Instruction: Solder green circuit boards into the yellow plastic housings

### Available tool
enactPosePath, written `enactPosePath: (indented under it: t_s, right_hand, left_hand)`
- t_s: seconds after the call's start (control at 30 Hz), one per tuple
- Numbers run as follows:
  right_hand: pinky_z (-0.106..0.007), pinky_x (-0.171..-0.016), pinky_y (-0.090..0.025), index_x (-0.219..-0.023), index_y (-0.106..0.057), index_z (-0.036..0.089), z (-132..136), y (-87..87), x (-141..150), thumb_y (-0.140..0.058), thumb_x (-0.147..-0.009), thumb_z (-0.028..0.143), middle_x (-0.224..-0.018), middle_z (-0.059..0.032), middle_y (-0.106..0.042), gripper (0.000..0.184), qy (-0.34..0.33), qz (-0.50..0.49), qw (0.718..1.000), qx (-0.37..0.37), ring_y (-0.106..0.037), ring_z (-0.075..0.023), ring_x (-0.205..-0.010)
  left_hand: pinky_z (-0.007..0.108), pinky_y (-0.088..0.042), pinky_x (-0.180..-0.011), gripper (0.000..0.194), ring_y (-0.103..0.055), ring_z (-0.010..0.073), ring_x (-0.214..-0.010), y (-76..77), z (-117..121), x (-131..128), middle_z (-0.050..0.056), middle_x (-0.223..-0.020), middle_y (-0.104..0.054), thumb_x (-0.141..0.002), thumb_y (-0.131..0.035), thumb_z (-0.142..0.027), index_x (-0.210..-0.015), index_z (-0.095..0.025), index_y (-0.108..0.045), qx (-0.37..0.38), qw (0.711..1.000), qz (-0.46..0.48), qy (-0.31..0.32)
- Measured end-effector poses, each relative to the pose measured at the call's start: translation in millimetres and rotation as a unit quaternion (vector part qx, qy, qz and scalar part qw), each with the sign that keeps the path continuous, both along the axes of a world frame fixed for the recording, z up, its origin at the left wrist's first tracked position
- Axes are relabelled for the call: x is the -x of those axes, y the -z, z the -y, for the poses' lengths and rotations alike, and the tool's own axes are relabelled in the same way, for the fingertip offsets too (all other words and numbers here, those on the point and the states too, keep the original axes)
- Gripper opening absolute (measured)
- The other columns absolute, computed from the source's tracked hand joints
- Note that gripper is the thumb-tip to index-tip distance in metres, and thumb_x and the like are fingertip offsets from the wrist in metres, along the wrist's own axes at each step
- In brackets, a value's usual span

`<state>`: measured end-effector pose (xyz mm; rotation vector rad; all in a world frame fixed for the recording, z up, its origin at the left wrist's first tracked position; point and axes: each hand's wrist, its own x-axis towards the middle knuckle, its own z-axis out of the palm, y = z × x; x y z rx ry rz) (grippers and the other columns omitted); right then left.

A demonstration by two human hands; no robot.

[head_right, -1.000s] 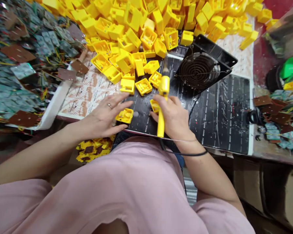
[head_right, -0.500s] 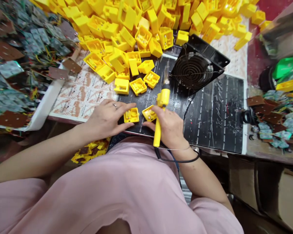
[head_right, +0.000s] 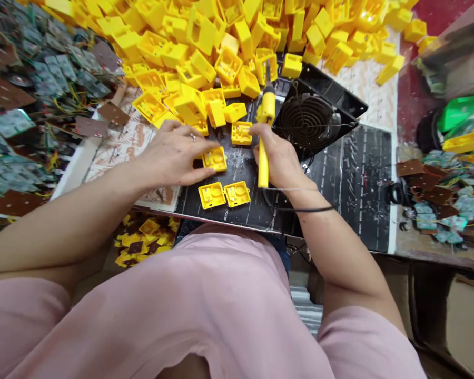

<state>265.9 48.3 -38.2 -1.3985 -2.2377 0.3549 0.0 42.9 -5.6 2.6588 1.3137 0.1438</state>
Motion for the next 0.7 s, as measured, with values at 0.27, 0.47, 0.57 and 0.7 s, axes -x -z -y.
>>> enactPosePath:
  t_s: [0.27,0.47,0.57,0.7]
  right_hand:
    - [-0.05,-0.094,-0.06,-0.128,-0.062,0.023,-11,-1.9,23,-0.068,-0.096,0.068,-0.108,-0.0096,-0.076,0.055,0.068,0.039,0.993,-0.082,-0.075,-0.0331,-0.103]
    - [-0.05,-0.091,-0.062,-0.134,-0.06,0.023,-31,6.8,37,-0.077,-0.09,0.05,-0.121,-0.0115,-0.076,0.055,0.079,0.005,0.996,-0.032,-0.076,-0.0327,-0.099]
    - [-0.046,-0.083,-0.065,-0.135,-0.058,0.025,-5,-7.1,14,-0.077,-0.09,0.044,-0.114,-0.0075,-0.077,0.053,0.024,-0.021,0.999,0.003,-0.078,-0.029,-0.092]
    - [-0.041,-0.08,-0.069,-0.134,-0.054,0.03,28,-28.9,-9,-0.071,-0.096,0.057,-0.123,-0.0059,-0.076,0.049,-0.084,-0.106,0.988,0.067,-0.081,-0.0275,-0.102]
  left_hand:
    - [0.056,-0.053,-0.102,0.046,-0.072,0.037,-0.112,-11.3,17,11,0.01,-0.114,-0.082,-0.097,-0.061,-0.049,-0.135,-0.024,-0.074,0.023,0.997,-0.052,0.057]
    - [0.056,-0.051,-0.105,0.053,-0.067,0.038,-0.124,-16.6,8,29,0.012,-0.133,-0.075,-0.106,-0.045,-0.059,-0.134,-0.025,-0.075,-0.018,0.996,-0.009,-0.089]
    - [0.058,-0.052,-0.104,0.056,-0.059,0.0415,-0.13,-2.8,5,41,0.013,-0.142,-0.069,-0.1,-0.055,-0.059,-0.143,-0.025,-0.068,-0.018,0.995,-0.04,-0.09]
    - [0.055,-0.052,-0.107,0.055,-0.059,0.0393,-0.128,5.8,9,46,0.014,-0.13,-0.074,-0.102,-0.049,-0.059,-0.136,-0.023,-0.07,-0.015,0.996,-0.025,-0.086]
